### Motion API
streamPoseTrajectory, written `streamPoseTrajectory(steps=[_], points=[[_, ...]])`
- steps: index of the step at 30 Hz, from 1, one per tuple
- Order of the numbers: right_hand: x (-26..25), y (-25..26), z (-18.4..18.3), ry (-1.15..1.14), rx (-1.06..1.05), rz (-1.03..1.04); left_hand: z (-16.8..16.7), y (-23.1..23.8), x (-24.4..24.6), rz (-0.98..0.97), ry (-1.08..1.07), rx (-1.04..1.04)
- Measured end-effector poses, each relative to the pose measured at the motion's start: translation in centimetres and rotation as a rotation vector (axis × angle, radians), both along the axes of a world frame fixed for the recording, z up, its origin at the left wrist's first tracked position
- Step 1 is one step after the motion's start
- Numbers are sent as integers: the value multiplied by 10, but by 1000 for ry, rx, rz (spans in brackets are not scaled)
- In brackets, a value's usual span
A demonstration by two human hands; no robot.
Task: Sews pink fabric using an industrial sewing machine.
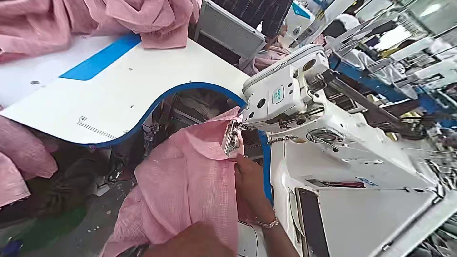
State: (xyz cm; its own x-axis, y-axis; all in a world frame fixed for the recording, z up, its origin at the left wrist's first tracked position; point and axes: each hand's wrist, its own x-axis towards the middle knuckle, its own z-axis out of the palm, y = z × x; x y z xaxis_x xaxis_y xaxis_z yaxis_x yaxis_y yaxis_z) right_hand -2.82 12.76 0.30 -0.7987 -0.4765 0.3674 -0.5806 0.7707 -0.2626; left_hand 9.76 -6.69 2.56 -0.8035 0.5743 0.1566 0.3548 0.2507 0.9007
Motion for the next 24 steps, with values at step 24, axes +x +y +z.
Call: streamPoseTrajectory(steps=[24], points=[[-14, 40, 0, -383, -310, 155, -65, 38, -123, 457, 248, -262]])
